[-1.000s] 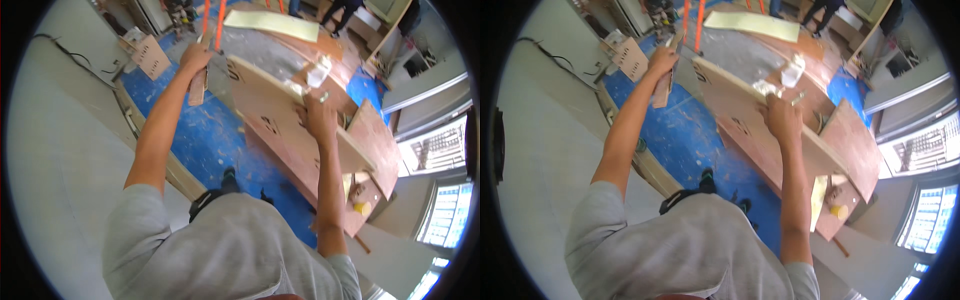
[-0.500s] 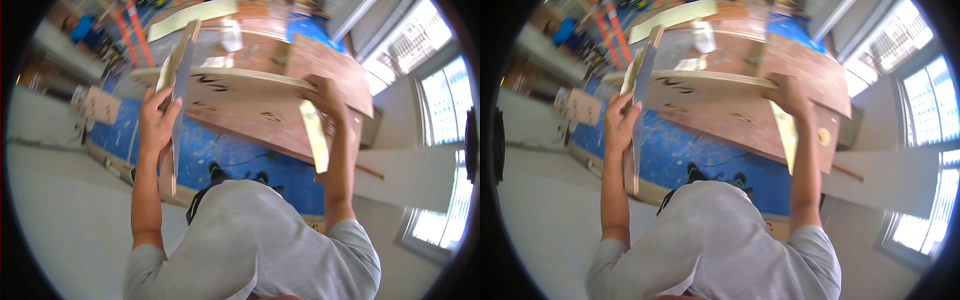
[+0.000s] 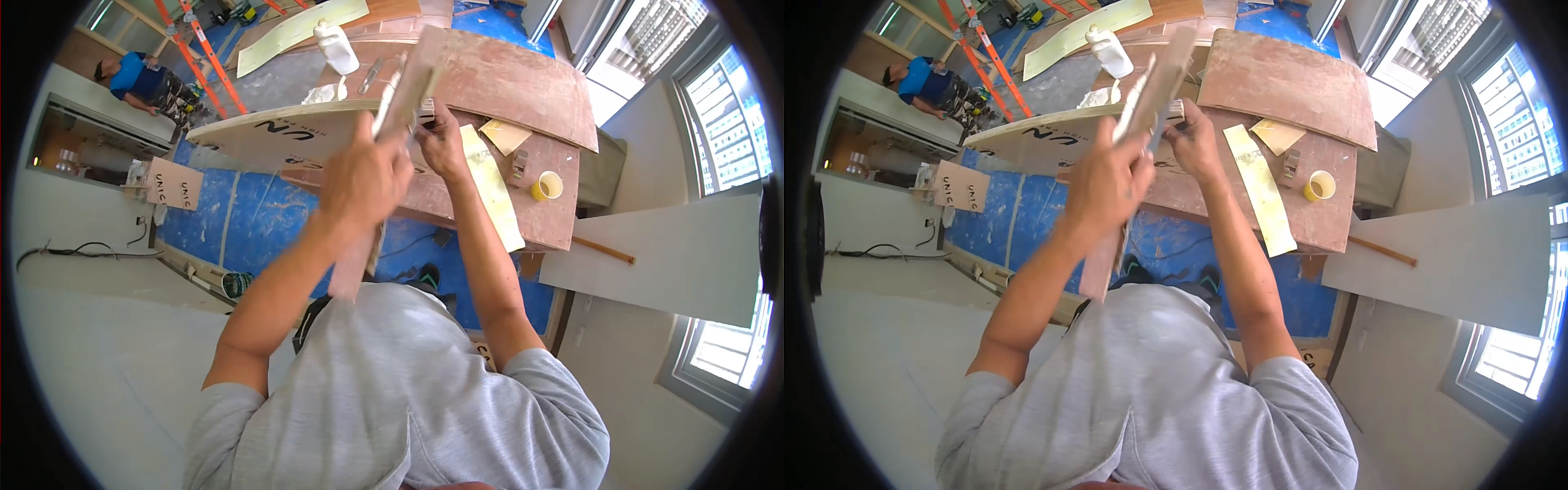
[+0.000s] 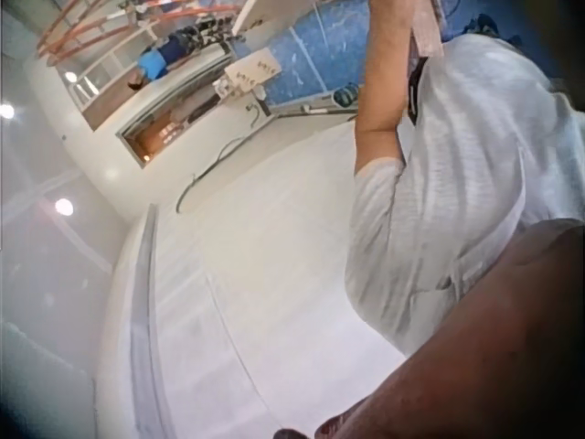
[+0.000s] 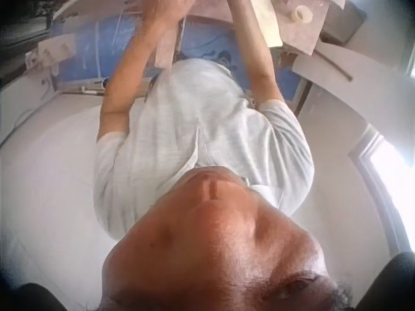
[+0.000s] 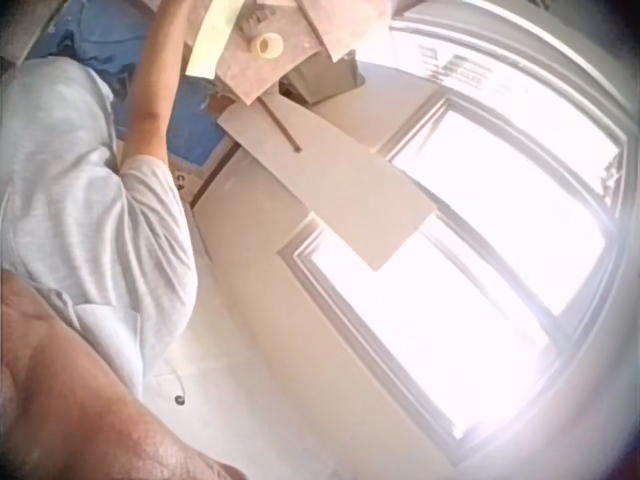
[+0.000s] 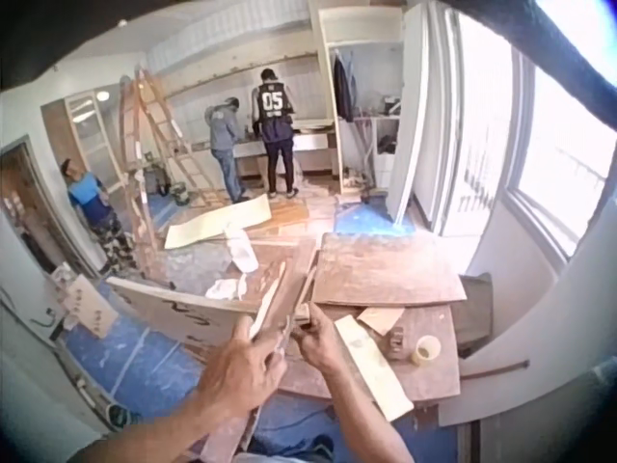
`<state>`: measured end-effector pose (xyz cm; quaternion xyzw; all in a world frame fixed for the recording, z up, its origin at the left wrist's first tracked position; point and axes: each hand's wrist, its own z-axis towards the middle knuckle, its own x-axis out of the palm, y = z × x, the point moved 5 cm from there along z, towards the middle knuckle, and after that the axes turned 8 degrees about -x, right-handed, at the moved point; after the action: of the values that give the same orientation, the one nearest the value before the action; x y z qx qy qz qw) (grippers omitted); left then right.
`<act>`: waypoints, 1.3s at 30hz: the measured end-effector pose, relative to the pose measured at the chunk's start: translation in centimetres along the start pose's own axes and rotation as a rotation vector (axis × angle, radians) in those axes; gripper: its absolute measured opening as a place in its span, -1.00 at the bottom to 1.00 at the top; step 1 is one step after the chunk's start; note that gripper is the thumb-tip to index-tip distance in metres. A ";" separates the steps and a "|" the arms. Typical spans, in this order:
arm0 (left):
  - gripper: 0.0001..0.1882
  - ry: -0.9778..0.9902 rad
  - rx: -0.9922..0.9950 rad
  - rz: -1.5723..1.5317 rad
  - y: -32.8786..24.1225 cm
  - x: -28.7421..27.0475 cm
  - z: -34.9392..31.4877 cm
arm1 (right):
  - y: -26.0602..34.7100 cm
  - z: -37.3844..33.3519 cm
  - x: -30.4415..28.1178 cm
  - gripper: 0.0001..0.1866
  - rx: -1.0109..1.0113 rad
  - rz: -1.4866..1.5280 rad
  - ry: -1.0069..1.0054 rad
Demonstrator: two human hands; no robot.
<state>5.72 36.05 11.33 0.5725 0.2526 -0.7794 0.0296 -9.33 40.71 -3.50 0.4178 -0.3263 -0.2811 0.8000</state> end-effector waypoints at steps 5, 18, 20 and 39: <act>-0.58 -0.069 -0.288 0.115 6.8 -3.4 7.6 | 1.4 0.7 1.3 -0.68 0.008 -0.017 0.013; -0.65 -0.101 -0.543 0.019 19.3 -7.9 4.7 | 1.0 1.3 1.1 -0.67 0.003 0.013 0.047; -0.66 -0.252 -0.524 0.053 22.9 -10.1 5.5 | 0.9 1.1 1.7 -0.65 0.028 -0.085 0.060; -0.64 -0.092 -0.277 -0.077 8.0 -3.2 0.2 | 1.0 1.2 0.3 -0.66 0.064 -0.083 0.003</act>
<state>9.30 28.27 11.39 0.5167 0.3778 -0.7630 0.0901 -9.88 40.40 -2.05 0.4567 -0.3161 -0.3030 0.7744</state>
